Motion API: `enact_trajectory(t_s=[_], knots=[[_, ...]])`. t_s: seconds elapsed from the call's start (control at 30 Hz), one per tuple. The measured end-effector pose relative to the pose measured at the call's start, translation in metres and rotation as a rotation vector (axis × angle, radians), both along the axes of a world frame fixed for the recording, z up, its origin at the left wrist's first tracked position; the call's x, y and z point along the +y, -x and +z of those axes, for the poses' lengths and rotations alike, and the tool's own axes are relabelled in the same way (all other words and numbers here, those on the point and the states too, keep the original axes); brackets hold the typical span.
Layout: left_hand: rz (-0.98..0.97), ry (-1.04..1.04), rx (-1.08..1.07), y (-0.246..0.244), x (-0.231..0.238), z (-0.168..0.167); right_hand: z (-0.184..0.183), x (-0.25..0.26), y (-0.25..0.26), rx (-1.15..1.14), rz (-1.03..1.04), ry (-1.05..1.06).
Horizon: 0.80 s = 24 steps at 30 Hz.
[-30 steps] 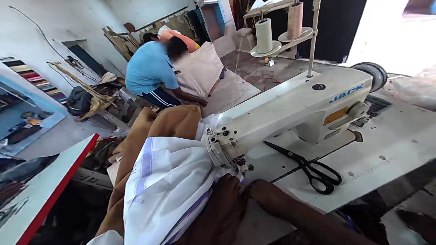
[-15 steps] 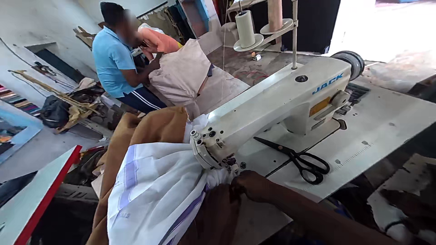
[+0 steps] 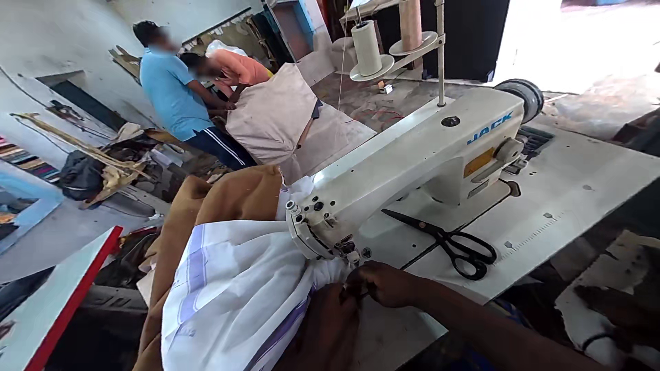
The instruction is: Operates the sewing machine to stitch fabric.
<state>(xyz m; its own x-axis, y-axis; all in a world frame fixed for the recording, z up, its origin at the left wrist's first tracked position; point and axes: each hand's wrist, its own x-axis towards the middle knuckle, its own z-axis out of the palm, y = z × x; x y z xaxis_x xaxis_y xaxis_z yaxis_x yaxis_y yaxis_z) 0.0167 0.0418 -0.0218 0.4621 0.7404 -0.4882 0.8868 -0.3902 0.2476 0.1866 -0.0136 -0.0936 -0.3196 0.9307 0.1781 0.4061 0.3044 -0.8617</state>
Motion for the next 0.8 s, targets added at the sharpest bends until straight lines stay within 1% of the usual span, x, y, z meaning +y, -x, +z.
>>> enact_trajectory(t_s=[0.1, 0.23, 0.37, 0.43, 0.5, 0.6, 0.67, 0.7, 0.8], knots=[[0.016, -0.007, 0.001, -0.001, -0.001, 0.001, -0.001, 0.001, 0.001, -0.004, 0.006, 0.012], [0.065, -0.001, -0.011, -0.004, -0.003, 0.004, -0.007, 0.002, 0.002, 0.011, -0.03, -0.044], [0.081, 0.014, -0.083, 0.0, -0.001, -0.001, -0.009, 0.004, 0.003, 0.017, -0.033, -0.043], [0.055, 0.043, -0.149, 0.007, 0.0, -0.002, -0.011, 0.003, 0.004, 0.003, -0.036, -0.098], [0.044, 0.126, -0.238, 0.015, 0.004, 0.002, -0.012, 0.001, 0.004, -0.051, -0.023, -0.18], [0.064, 0.194, -0.299, 0.023, 0.012, 0.002, -0.011, -0.006, 0.004, -0.221, -0.022, -0.225], [0.035, 0.174, -0.249, 0.019, 0.01, 0.005, -0.014, -0.012, 0.006, -0.326, -0.055, -0.274], [0.005, 0.147, -0.219, 0.017, 0.009, 0.006, -0.018, -0.015, 0.007, -0.358, -0.087, -0.333], [-0.058, 0.016, -0.175, 0.013, 0.002, 0.005, -0.03, -0.024, 0.011, -0.365, -0.199, -0.493]])
